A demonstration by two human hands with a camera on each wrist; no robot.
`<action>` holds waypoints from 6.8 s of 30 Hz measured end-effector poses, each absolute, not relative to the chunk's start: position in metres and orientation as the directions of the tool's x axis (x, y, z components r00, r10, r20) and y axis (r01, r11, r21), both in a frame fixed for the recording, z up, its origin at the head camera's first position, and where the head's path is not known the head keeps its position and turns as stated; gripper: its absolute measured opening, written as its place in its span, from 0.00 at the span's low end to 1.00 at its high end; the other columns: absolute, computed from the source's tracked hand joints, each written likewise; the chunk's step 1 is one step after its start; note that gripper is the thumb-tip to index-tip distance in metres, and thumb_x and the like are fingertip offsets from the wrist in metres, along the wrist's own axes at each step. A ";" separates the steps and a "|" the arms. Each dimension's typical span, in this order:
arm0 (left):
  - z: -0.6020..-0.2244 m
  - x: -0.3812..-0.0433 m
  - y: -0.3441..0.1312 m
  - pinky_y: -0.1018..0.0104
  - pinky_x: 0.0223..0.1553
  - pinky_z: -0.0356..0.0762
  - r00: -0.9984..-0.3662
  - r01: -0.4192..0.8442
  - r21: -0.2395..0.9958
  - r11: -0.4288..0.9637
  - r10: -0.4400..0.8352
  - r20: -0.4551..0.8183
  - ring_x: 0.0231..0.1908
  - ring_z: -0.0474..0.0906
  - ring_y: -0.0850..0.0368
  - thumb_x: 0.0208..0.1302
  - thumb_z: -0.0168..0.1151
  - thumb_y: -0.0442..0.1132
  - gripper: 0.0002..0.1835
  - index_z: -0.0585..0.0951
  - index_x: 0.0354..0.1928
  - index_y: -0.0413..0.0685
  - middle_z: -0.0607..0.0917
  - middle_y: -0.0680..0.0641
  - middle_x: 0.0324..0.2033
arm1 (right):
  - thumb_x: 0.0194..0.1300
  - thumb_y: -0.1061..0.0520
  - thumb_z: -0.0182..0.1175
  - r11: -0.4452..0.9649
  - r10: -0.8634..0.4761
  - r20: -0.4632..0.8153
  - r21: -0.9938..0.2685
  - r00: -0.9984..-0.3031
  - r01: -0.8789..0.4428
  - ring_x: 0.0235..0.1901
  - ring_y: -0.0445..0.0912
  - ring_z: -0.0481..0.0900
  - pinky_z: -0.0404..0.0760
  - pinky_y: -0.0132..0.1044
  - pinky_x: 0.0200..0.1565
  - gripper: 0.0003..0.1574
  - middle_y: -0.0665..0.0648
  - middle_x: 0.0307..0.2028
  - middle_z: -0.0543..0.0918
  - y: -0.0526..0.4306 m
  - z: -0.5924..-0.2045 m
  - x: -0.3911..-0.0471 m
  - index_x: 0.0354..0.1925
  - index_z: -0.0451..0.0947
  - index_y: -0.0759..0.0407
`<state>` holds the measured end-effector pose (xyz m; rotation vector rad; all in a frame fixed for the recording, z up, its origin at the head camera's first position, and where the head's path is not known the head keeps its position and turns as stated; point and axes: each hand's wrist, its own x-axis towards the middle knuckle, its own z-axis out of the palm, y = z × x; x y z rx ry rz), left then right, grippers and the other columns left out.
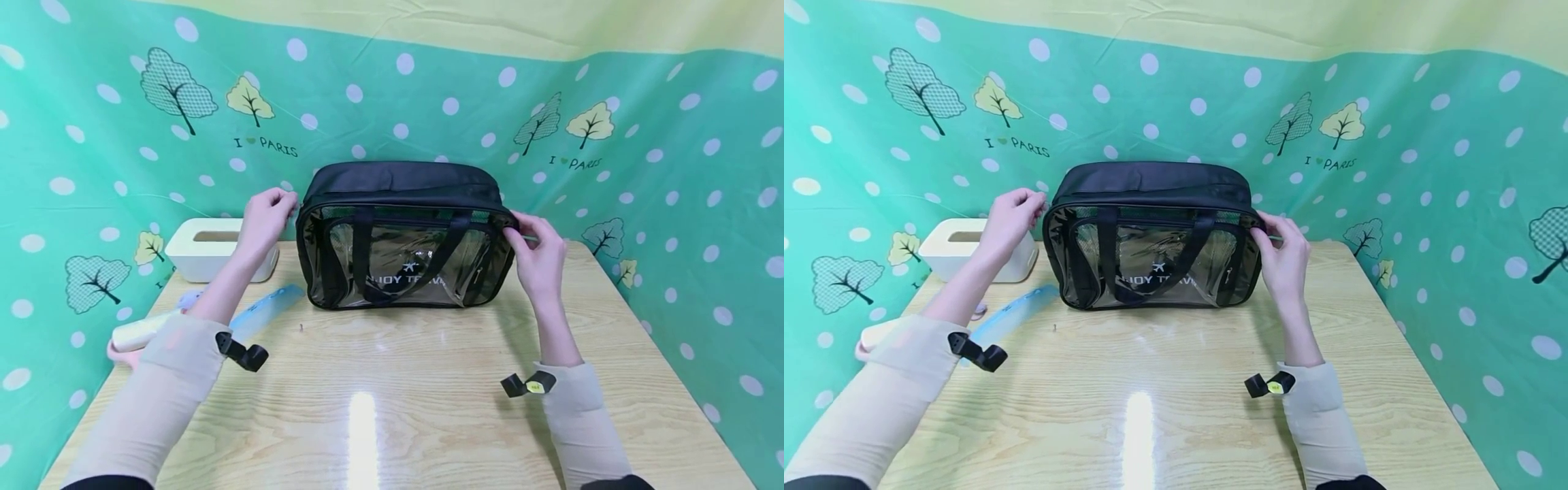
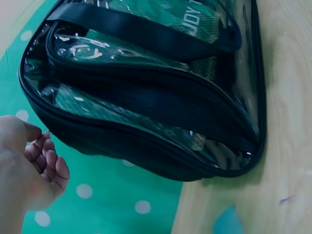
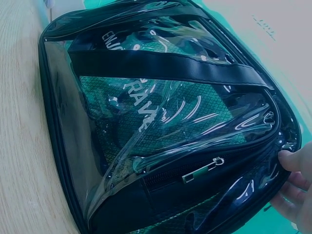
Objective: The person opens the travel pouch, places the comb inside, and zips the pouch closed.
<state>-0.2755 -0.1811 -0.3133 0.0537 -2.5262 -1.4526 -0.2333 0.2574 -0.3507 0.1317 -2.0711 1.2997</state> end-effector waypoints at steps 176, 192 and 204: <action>-0.226 -0.307 0.067 0.66 0.28 0.65 -0.879 0.470 0.418 0.777 0.369 0.302 0.23 0.67 0.55 0.83 0.42 0.48 0.23 0.67 0.24 0.52 0.68 0.51 0.22 | 0.69 0.60 0.67 0.455 0.268 0.589 -0.775 -0.762 -0.439 0.41 0.28 0.82 0.80 0.17 0.43 0.16 0.60 0.48 0.87 0.261 -0.353 -0.233 0.54 0.87 0.55; -0.222 -0.308 0.088 0.69 0.23 0.59 -0.881 0.472 0.376 0.798 0.411 0.235 0.18 0.59 0.59 0.82 0.43 0.49 0.25 0.62 0.21 0.53 0.61 0.53 0.17 | 0.70 0.58 0.66 0.453 0.250 0.597 -0.768 -0.763 -0.453 0.41 0.29 0.82 0.81 0.18 0.44 0.15 0.63 0.48 0.87 0.257 -0.353 -0.233 0.54 0.87 0.56; -0.202 -0.326 0.093 0.70 0.22 0.63 -0.877 0.450 0.448 0.773 0.478 0.056 0.15 0.65 0.61 0.77 0.49 0.44 0.24 0.76 0.18 0.51 0.73 0.56 0.13 | 0.70 0.59 0.67 0.449 0.246 0.596 -0.769 -0.764 -0.456 0.41 0.29 0.83 0.81 0.18 0.43 0.15 0.62 0.47 0.87 0.258 -0.352 -0.234 0.54 0.87 0.57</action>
